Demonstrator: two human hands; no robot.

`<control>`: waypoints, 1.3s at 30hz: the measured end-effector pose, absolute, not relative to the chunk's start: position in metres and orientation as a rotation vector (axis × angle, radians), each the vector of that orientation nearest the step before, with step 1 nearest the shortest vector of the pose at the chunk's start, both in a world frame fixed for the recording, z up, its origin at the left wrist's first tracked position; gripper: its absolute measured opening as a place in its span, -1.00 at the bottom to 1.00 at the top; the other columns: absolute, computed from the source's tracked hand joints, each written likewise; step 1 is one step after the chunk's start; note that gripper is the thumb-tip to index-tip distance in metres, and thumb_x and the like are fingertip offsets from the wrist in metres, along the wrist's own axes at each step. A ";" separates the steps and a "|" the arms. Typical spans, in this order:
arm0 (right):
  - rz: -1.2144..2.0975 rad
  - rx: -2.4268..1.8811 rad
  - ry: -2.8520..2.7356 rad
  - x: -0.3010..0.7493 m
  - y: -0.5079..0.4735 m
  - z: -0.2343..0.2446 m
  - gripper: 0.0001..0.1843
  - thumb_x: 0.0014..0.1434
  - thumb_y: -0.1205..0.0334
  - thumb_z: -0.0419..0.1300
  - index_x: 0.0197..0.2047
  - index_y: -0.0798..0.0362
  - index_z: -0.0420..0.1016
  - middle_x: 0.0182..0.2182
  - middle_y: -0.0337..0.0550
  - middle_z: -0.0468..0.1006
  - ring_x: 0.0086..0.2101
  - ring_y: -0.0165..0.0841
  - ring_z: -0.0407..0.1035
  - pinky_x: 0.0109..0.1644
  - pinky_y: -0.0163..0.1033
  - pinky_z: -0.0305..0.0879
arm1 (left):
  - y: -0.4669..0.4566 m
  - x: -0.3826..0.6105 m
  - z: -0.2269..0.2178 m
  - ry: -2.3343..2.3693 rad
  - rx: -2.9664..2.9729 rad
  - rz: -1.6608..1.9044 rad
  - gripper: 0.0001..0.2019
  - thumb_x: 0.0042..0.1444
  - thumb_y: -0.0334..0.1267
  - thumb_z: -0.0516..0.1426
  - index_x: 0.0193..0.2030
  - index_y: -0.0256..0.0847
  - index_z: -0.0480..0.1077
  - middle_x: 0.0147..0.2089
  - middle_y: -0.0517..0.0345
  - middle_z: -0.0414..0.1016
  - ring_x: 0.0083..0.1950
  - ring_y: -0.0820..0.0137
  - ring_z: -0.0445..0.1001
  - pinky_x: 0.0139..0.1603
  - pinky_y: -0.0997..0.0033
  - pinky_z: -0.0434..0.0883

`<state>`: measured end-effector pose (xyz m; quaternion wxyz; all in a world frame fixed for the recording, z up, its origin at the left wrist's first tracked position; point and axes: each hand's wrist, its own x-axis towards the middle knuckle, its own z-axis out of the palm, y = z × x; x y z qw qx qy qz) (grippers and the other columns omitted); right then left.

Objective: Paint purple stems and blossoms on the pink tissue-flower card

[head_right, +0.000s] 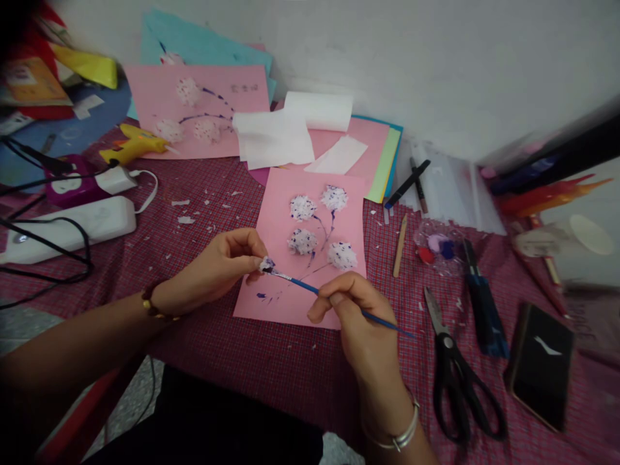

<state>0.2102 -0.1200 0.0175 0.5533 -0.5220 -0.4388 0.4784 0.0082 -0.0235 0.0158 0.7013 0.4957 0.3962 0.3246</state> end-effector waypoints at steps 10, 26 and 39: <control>1.065 -1.309 -0.996 0.218 -0.123 0.026 -0.85 0.18 0.34 0.12 -0.32 -0.01 0.51 -0.58 -0.26 0.53 -0.52 -0.38 0.41 -0.35 -0.24 0.34 | -0.019 0.006 0.018 0.913 1.085 0.779 -0.89 -0.17 -0.46 0.18 -0.53 -0.24 0.31 -0.60 0.30 0.35 -0.61 0.61 0.27 -0.61 0.59 0.25; 0.764 -1.157 -0.905 0.203 -0.123 0.022 -0.90 0.25 0.24 0.15 -0.25 0.01 0.49 -0.51 -0.25 0.56 -0.58 -0.44 0.37 -0.46 -0.27 0.34 | -0.029 0.013 0.018 0.950 1.026 0.616 -0.88 -0.13 -0.41 0.19 -0.50 -0.27 0.28 -0.61 0.27 0.42 -0.60 0.57 0.38 -0.53 0.56 0.36; 0.919 -1.272 -0.831 0.199 -0.112 0.013 -0.89 0.24 0.20 0.17 -0.31 0.02 0.44 -0.52 -0.27 0.59 -0.63 -0.49 0.40 -0.56 -0.37 0.33 | -0.033 0.013 0.020 0.841 1.209 0.523 -0.89 -0.06 -0.40 0.21 -0.45 -0.28 0.32 -0.53 0.24 0.45 -0.51 0.57 0.38 -0.43 0.53 0.35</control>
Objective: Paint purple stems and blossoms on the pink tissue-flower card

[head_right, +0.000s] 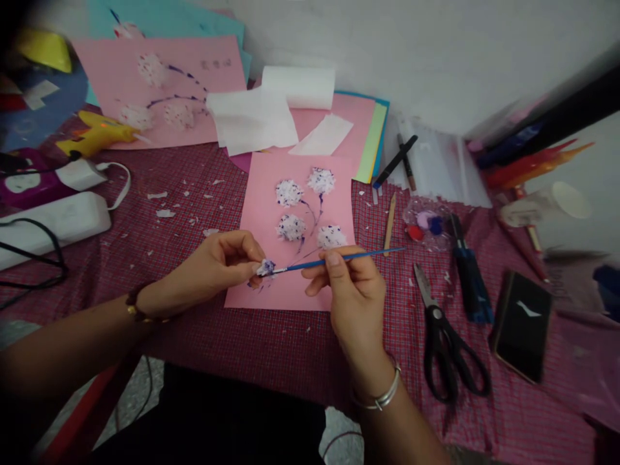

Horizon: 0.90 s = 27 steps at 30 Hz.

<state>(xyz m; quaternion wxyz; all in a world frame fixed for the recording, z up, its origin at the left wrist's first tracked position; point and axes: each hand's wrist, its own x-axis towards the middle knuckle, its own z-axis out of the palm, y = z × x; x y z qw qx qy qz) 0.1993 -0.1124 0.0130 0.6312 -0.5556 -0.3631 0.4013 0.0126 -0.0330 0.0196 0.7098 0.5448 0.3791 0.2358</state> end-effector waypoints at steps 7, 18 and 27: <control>0.892 -1.290 -0.870 0.201 -0.114 0.012 -0.91 0.25 0.21 0.16 -0.29 0.01 0.44 -0.52 -0.27 0.59 -0.62 -0.45 0.43 -0.54 -0.34 0.36 | -0.033 0.012 0.016 0.885 1.152 0.490 -0.91 -0.09 -0.44 0.18 -0.47 -0.27 0.31 -0.60 0.27 0.42 -0.59 0.58 0.36 -0.52 0.57 0.33; 0.832 -1.252 -0.792 0.202 -0.112 0.016 -0.90 0.23 0.22 0.17 -0.34 -0.02 0.43 -0.53 -0.27 0.56 -0.63 -0.41 0.41 -0.58 -0.28 0.35 | -0.031 0.012 0.021 0.979 1.242 0.525 -0.91 -0.13 -0.43 0.18 -0.49 -0.27 0.31 -0.62 0.29 0.38 -0.59 0.59 0.34 -0.54 0.58 0.30; 0.933 -1.295 -0.770 0.205 -0.109 0.010 -0.92 0.21 0.19 0.20 -0.31 0.00 0.44 -0.52 -0.27 0.59 -0.62 -0.43 0.43 -0.53 -0.31 0.37 | -0.033 0.010 0.025 0.954 1.304 0.532 -0.89 -0.07 -0.37 0.20 -0.45 -0.26 0.31 -0.59 0.26 0.41 -0.56 0.55 0.38 -0.50 0.54 0.35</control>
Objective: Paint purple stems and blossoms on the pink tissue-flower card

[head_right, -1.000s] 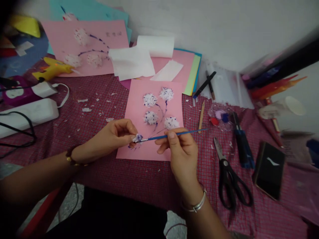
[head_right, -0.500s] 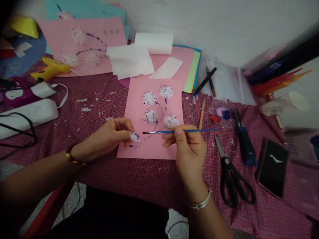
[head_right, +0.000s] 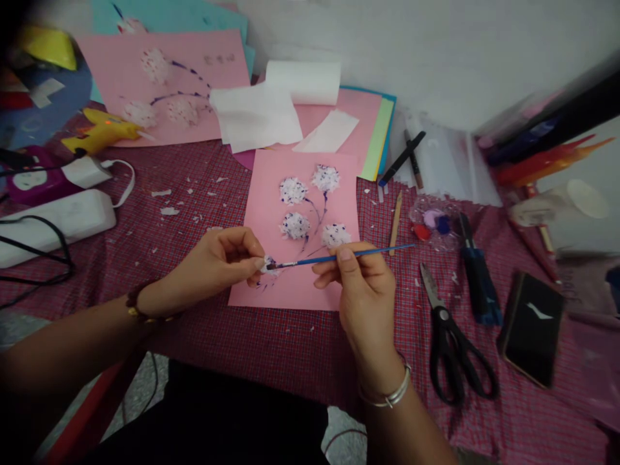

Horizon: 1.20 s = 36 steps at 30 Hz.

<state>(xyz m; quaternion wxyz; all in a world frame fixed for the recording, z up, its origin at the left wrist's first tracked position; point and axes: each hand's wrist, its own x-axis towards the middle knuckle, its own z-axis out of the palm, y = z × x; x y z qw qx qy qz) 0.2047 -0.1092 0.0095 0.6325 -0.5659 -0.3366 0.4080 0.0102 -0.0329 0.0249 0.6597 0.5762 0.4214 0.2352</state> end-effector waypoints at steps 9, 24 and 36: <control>0.871 -1.266 -0.742 0.207 -0.112 0.020 -0.91 0.22 0.23 0.18 -0.34 -0.05 0.47 -0.56 -0.28 0.56 -0.61 -0.42 0.41 -0.53 -0.28 0.37 | -0.032 0.013 0.025 1.013 1.345 0.605 -0.87 -0.13 -0.41 0.19 -0.49 -0.24 0.27 -0.58 0.29 0.36 -0.56 0.58 0.30 -0.53 0.55 0.26; 0.885 -1.215 -0.789 0.209 -0.109 0.014 -0.90 0.24 0.26 0.15 -0.32 0.02 0.45 -0.58 -0.28 0.54 -0.59 -0.43 0.42 -0.52 -0.32 0.36 | -0.031 0.014 0.013 0.921 0.911 0.565 -0.88 -0.19 -0.45 0.14 -0.45 -0.23 0.30 -0.62 0.34 0.33 -0.65 0.65 0.23 -0.65 0.65 0.13; 0.956 -1.173 -0.700 0.208 -0.107 0.013 -0.93 0.20 0.22 0.18 -0.32 -0.01 0.45 -0.58 -0.30 0.55 -0.59 -0.43 0.40 -0.47 -0.30 0.34 | -0.029 0.009 0.018 0.792 0.930 0.539 -0.91 -0.08 -0.40 0.20 -0.37 -0.27 0.39 -0.53 0.28 0.43 -0.59 0.62 0.34 -0.55 0.64 0.32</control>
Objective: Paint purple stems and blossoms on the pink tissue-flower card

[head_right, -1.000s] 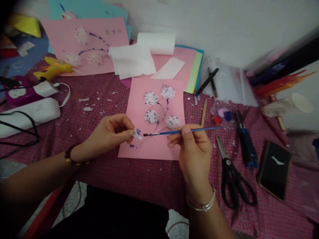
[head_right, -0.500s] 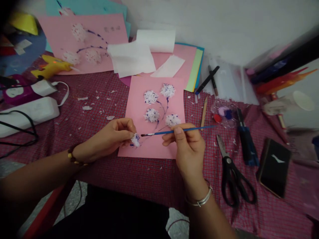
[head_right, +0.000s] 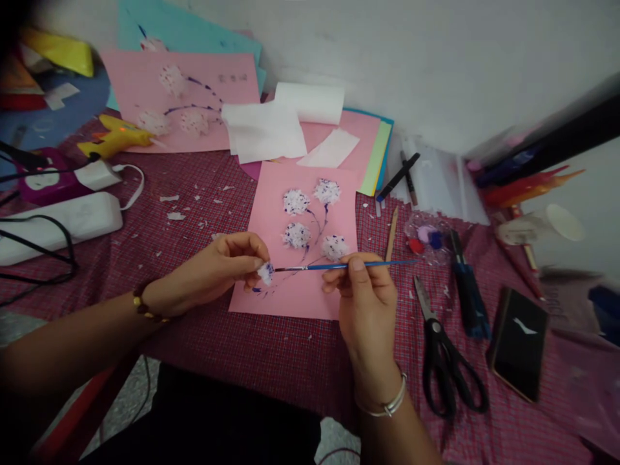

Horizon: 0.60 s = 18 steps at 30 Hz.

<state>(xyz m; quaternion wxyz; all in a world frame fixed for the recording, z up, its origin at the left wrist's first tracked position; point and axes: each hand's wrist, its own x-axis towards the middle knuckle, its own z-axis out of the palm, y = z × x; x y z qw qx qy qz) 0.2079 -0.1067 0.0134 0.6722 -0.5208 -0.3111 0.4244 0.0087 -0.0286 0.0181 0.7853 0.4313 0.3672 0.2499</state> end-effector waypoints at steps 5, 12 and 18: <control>0.964 -1.172 -0.709 0.204 -0.106 0.014 -0.90 0.17 0.21 0.22 -0.33 0.04 0.43 -0.56 -0.24 0.58 -0.59 -0.43 0.42 -0.46 -0.32 0.35 | -0.030 0.010 0.018 0.772 0.932 0.515 -0.89 -0.05 -0.39 0.21 -0.36 -0.28 0.37 -0.52 0.26 0.44 -0.57 0.61 0.37 -0.53 0.61 0.34; 0.966 -1.228 -0.704 0.211 -0.105 0.010 -0.90 0.20 0.15 0.19 -0.33 -0.04 0.43 -0.58 -0.32 0.54 -0.60 -0.41 0.39 -0.48 -0.27 0.35 | -0.032 0.011 0.022 0.789 1.098 0.492 -0.87 -0.01 -0.37 0.22 -0.30 -0.29 0.38 -0.47 0.22 0.47 -0.49 0.56 0.43 -0.42 0.55 0.41; 0.972 -1.261 -0.750 0.212 -0.105 0.008 -0.89 0.24 0.13 0.15 -0.33 -0.11 0.44 -0.56 -0.33 0.53 -0.58 -0.38 0.39 -0.46 -0.23 0.35 | -0.033 0.014 0.024 0.786 1.168 0.516 -0.88 -0.02 -0.40 0.20 -0.30 -0.30 0.38 -0.51 0.27 0.43 -0.53 0.59 0.38 -0.45 0.57 0.37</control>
